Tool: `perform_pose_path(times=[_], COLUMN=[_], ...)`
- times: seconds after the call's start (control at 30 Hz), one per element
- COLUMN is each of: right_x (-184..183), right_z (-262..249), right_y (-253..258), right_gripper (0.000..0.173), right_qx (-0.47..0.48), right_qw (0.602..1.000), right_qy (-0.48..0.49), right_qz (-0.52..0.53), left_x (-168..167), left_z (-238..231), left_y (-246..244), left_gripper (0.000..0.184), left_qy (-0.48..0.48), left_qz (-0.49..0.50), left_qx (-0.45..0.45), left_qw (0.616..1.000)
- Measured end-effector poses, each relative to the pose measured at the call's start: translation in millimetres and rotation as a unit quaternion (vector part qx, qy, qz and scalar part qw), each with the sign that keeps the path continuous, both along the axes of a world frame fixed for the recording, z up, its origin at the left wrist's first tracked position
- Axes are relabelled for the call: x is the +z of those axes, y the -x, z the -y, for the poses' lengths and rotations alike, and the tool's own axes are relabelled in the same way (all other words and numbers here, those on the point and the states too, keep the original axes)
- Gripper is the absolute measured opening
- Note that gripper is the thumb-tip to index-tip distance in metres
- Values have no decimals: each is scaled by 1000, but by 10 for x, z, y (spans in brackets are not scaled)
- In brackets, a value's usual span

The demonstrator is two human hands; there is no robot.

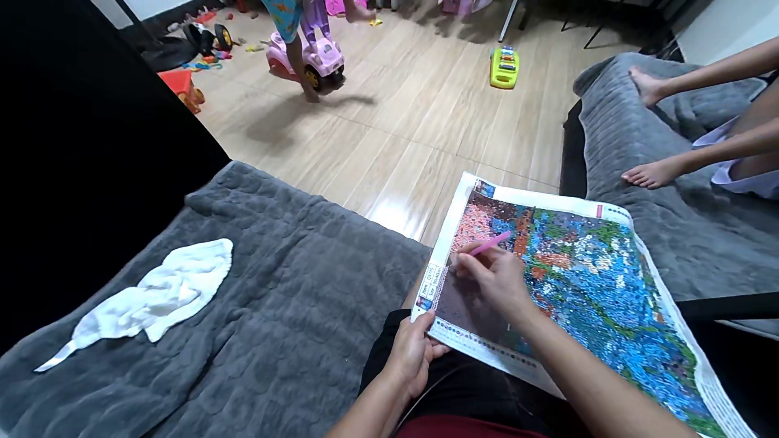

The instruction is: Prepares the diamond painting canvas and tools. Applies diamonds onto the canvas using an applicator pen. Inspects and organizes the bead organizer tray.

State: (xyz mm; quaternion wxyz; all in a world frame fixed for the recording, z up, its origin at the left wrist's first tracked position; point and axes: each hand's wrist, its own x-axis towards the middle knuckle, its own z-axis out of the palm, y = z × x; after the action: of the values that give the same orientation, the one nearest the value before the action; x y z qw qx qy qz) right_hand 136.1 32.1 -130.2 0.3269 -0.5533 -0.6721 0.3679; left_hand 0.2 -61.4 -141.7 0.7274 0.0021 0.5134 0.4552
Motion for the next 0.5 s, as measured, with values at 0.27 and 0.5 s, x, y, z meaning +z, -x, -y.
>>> perform_pose_path(times=[0.27,0.5], right_x=[140,-1], right_z=[510,780], right_y=[-291,-393], right_gripper=[13,13], right_qx=[-65,-23], right_qw=[964,988], right_qy=[134,68], right_qz=[-220,-139], left_x=[2,-6], left_z=[38,66], left_y=[12,-31], left_gripper=[20,37], left_qy=[-7,-28], left_qz=[18,-14], left_qx=[-16,-58], left_qw=[1000,998])
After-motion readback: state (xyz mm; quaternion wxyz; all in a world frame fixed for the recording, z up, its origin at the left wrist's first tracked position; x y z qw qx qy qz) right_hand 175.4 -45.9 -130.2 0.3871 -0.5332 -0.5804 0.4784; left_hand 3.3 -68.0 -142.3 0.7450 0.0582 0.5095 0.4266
